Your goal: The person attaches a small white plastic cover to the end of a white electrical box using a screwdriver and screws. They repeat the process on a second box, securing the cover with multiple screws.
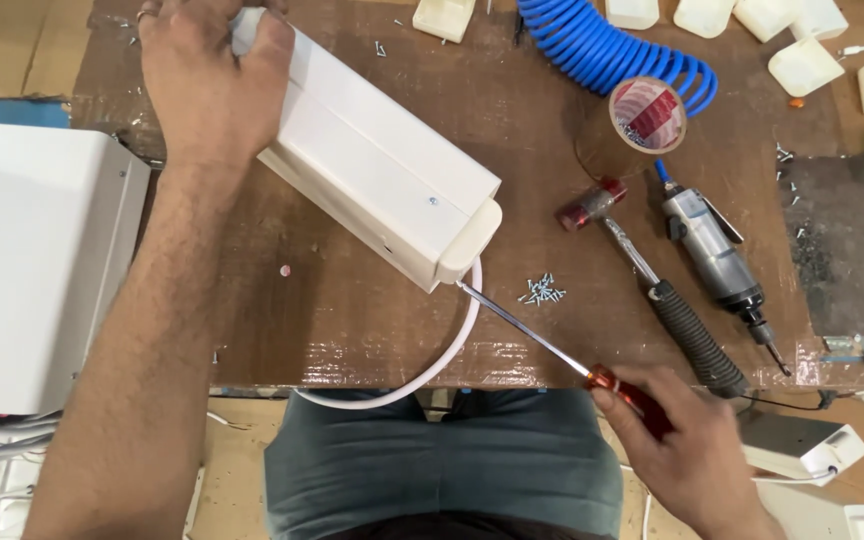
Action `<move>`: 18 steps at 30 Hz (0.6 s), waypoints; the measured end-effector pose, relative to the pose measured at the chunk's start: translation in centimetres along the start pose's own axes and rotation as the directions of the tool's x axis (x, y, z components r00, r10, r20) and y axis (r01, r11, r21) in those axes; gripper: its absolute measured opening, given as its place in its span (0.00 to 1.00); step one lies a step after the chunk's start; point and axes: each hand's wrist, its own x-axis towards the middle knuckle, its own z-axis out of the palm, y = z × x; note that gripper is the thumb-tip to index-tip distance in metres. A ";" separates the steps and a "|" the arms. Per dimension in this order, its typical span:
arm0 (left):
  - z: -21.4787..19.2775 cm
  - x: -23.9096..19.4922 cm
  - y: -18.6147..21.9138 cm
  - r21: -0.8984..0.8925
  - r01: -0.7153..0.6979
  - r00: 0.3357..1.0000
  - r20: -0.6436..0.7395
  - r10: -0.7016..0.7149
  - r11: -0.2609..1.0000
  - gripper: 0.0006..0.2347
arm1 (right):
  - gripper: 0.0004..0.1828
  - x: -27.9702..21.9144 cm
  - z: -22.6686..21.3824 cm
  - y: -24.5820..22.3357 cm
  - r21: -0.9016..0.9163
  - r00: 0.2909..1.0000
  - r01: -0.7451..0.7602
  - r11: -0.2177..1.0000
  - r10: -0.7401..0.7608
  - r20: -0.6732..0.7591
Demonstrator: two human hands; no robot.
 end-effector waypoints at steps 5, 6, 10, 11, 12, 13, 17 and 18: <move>0.1 0.2 0.1 0.017 0.038 0.999 -0.009 -0.038 0.999 0.08 | 0.14 -0.5 -0.2 5.4 0.310 0.725 -0.679 0.666 0.539 0.429; 0.1 0.2 0.2 0.006 -0.019 0.999 -0.030 0.019 1.000 0.08 | 0.15 0.1 -0.3 3.8 0.353 0.777 -0.623 0.698 0.496 0.388; -0.1 -0.3 -0.3 0.047 0.016 1.000 0.006 -0.016 0.999 0.08 | 0.18 0.6 -0.5 -0.3 0.067 0.992 -0.123 0.990 0.120 0.048; -0.2 -0.2 -0.2 0.053 0.015 1.000 0.005 -0.015 0.998 0.08 | 0.18 0.3 -0.3 1.0 0.071 0.992 -0.119 0.990 0.116 0.051; -0.3 0.0 -0.2 0.048 -0.015 1.000 -0.011 0.016 0.999 0.08 | 0.17 0.0 -0.1 2.3 0.066 0.978 -0.185 0.981 0.177 0.107; -0.1 -0.1 0.0 0.037 -0.043 0.999 -0.024 0.044 0.998 0.08 | 0.17 -0.5 0.0 3.6 0.053 0.956 -0.256 0.965 0.244 0.162; 0.8 -0.2 -0.3 0.081 0.134 0.991 0.014 -0.136 0.988 0.10 | 0.13 -1.4 -1.1 7.7 0.275 0.751 -0.631 0.725 0.484 0.449; 1.1 -0.4 -0.5 0.069 0.137 0.990 0.015 -0.138 0.988 0.09 | 0.08 -0.8 -0.7 6.6 0.316 0.759 -0.640 0.700 0.510 0.406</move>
